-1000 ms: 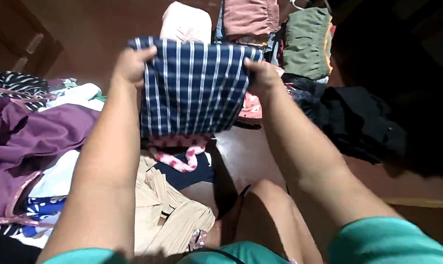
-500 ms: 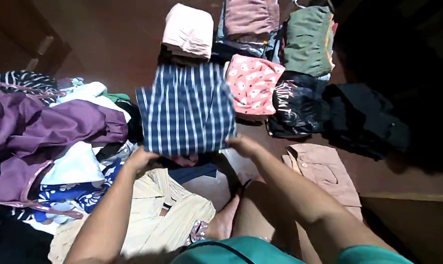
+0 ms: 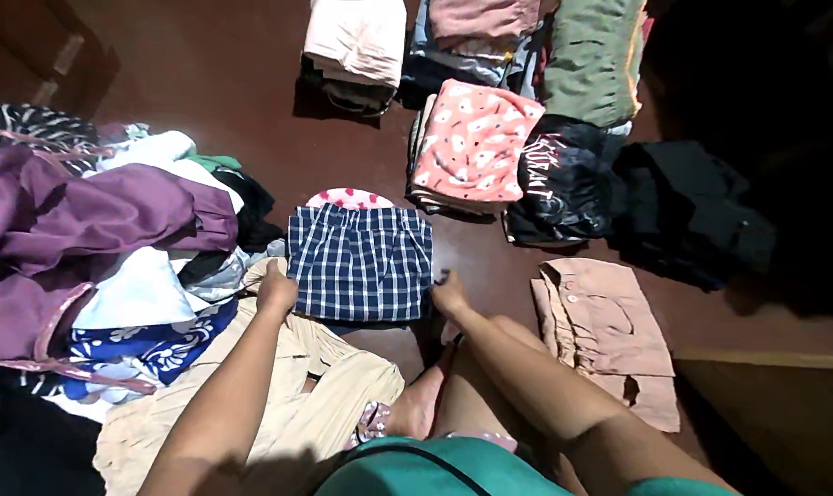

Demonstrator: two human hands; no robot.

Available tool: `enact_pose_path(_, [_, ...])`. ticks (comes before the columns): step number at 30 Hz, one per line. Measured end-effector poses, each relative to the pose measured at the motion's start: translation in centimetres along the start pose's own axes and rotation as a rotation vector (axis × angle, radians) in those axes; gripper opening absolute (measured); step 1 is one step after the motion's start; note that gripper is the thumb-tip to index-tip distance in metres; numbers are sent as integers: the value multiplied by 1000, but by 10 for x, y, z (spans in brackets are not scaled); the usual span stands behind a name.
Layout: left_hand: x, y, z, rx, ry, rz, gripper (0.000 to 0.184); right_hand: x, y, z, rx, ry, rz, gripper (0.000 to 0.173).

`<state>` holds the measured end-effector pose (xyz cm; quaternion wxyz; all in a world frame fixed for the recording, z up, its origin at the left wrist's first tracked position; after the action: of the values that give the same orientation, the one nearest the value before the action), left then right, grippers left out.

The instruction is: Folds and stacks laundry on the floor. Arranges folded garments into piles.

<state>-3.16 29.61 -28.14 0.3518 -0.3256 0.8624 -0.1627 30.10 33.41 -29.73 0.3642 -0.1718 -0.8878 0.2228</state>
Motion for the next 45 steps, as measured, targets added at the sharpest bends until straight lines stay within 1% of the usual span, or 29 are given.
enact_pose_path(1, [-12,-4,-4,-128,47,97,67,13,-1,-4,-96,-84,-153,63])
enact_pose_path(3, [-36,-12,6,-326,105,393,66,29,0,7,-280,-158,-554,63])
enact_pose_path(4, [-45,-15,21,-382,138,542,66,31,2,23,-339,-192,-730,61])
enact_pose_path(5, [-52,-16,39,-390,177,649,64,31,6,40,-346,-256,-837,59])
enact_pose_path(6, [-56,-15,55,-338,243,700,62,31,11,57,-270,-350,-848,59])
enact_pose_path(7, [-57,-9,70,-235,334,698,60,29,18,69,-126,-432,-774,58])
enact_pose_path(8, [-52,1,83,-82,422,652,59,28,24,77,18,-483,-671,59])
enact_pose_path(9, [-44,12,91,72,488,589,59,28,29,80,101,-489,-608,59])
enact_pose_path(11, [-39,29,95,222,519,526,60,32,35,75,193,-479,-550,61])
enact_pose_path(13, [-43,26,83,311,496,501,60,28,27,60,161,-366,-520,66])
enact_pose_path(14, [-46,22,71,299,446,495,58,25,20,50,57,-261,-490,70])
enact_pose_path(15, [-50,18,54,222,366,476,53,22,12,41,-71,-146,-431,74])
enact_pose_path(17, [-46,8,24,-16,226,308,52,12,-4,31,-208,111,-168,86])
enact_pose_path(18, [-36,6,15,-97,136,194,55,4,-9,32,-214,255,-16,91])
enact_pose_path(20, [-5,13,14,-102,-39,1,70,-10,-11,41,-140,532,204,91])
enact_pose_path(21, [8,16,17,-49,-148,-56,76,-10,-10,43,-85,633,244,85])
enact_pose_path(23, [20,16,22,48,-319,-107,76,-5,-6,41,43,753,280,61])
enact_pose_path(25, [18,12,21,114,-385,-142,64,7,-6,31,152,751,273,47])
enact_pose_path(26, [18,9,21,143,-399,-161,57,14,-9,26,156,704,249,42])
enact_pose_path(28, [17,4,19,178,-392,-170,50,32,-17,15,130,589,152,38])
enact_pose_path(30, [18,3,19,181,-285,-115,48,53,-31,2,118,535,-9,35])
enact_pose_path(32, [16,2,18,157,-157,-3,47,77,-51,-11,165,605,-202,24])
enact_pose_path(34, [6,-7,11,120,-142,128,50,103,-75,-26,260,794,-363,18])
enact_pose_path(36, [-6,-19,10,99,-327,214,50,119,-90,-38,350,1017,-535,20])
enact_pose_path(39, [-25,-57,13,184,-684,235,47,130,-111,-54,415,1309,-770,14])
enact_pose_path(41, [-37,-99,2,188,-673,237,40,130,-122,-64,469,1435,-891,12])
enact_pose_path(43, [-45,-139,-5,229,-625,166,34,127,-135,-72,602,1514,-1009,13])
enact_pose_path(44, [-45,-149,-3,252,-689,179,34,126,-141,-76,670,1532,-1070,16])
enact_pose_path(45, [-40,-152,6,275,-828,245,33,124,-145,-80,699,1539,-1120,18])
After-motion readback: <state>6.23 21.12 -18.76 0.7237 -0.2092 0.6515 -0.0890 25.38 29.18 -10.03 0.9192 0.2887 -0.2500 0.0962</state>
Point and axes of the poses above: each hand's wrist, its own y-axis towards the middle knuckle, its own z-axis out of the palm, x = y × z, the point moved 3 cm from there along y, towards the middle knuckle, and after that the axes turned 2 degrees about -z, right-handed, at the moved point
